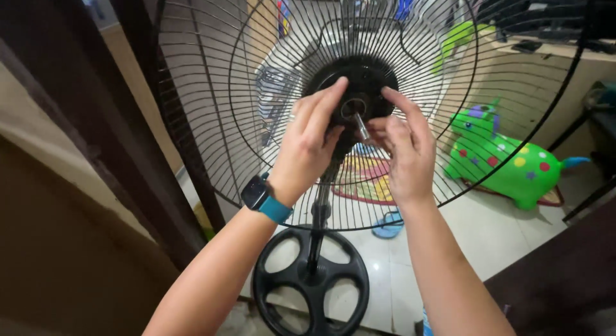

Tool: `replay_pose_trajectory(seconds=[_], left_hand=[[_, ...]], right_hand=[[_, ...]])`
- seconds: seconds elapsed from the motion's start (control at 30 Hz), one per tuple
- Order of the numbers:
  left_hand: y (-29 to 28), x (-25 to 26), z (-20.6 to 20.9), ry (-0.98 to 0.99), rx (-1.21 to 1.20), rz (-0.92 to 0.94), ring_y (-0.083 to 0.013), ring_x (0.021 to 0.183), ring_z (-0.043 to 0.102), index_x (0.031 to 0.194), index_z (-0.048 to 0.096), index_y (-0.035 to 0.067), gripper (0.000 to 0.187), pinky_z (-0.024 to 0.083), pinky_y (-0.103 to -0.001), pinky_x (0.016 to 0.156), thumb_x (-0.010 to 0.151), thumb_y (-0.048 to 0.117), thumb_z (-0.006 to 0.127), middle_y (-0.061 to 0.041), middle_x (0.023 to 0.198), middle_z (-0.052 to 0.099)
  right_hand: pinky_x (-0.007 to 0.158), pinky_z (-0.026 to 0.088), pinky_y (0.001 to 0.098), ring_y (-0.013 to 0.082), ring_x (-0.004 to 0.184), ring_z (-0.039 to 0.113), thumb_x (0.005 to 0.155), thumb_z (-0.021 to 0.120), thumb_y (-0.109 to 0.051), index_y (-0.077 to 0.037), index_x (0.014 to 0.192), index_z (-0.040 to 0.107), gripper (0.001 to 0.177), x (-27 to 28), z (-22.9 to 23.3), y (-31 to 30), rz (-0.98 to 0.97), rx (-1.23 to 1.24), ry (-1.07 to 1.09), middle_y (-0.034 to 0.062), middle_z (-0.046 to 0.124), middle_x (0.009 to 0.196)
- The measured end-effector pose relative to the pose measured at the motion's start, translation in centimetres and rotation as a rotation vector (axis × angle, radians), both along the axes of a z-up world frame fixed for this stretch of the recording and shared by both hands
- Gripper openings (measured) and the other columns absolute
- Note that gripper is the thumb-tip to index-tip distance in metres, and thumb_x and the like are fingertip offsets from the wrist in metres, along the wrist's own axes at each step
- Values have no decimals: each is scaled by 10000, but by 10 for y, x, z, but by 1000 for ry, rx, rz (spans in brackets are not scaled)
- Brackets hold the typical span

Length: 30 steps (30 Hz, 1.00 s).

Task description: The person assembles a standing fan by attaching the front grille, inserting the yellow fan blades, and securing the assembly with a central nut. The person repeatedly adjusts the blades and grille to ensure proper fit.

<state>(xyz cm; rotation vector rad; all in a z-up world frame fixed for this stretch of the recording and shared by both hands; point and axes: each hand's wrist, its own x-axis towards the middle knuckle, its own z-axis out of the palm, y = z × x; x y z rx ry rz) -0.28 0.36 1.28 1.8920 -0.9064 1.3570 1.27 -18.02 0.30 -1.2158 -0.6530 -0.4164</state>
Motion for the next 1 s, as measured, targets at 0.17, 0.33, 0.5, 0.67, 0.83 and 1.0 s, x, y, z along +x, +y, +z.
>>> replay_pose_trajectory(seconds=[0.17,0.33,0.5,0.67,0.83,1.0], left_hand=[[0,16,-23,-5,-141,-36,-287,1248,662,1551,383,64,757,587,-332,1027,929,-73,790,-124,1453,616],[-5,25,-37,15,-232,-126,-199,1250,689,1607,239,89,859,635,-286,1014,976,-73,799,-90,1472,593],[-1,29,-35,16,-243,-120,-211,1241,681,1603,248,114,916,620,-275,951,920,-74,829,-93,1425,626],[17,42,-28,42,-220,-126,-149,1076,685,1514,461,115,788,609,-231,879,865,-65,870,-39,1403,673],[28,58,-25,109,-226,-217,-137,1095,685,1436,565,100,684,631,-241,913,852,-46,890,-14,1398,675],[30,62,-29,111,-228,-233,-112,1069,691,1435,566,104,656,644,-216,901,880,-44,884,-4,1363,674]], right_hand=[[843,570,265,125,888,687,1084,542,-44,24,1439,587,364,12,-9,2,-145,-120,-84,81,710,991],[891,561,225,100,930,684,1079,559,38,32,1463,561,383,12,-11,1,-93,-101,-129,54,687,986],[905,561,219,92,940,675,1052,586,91,36,1493,555,445,15,-13,2,-120,-122,-113,62,687,1014],[909,568,233,112,957,686,1035,591,116,32,1527,504,506,18,-18,12,-166,-137,-155,79,695,1042],[972,610,276,152,1000,727,1054,588,118,52,1534,499,493,22,-17,17,-182,-171,-171,107,719,1092],[966,611,278,155,996,728,1058,581,126,50,1539,492,495,20,-18,19,-213,-196,-199,110,718,1090]])
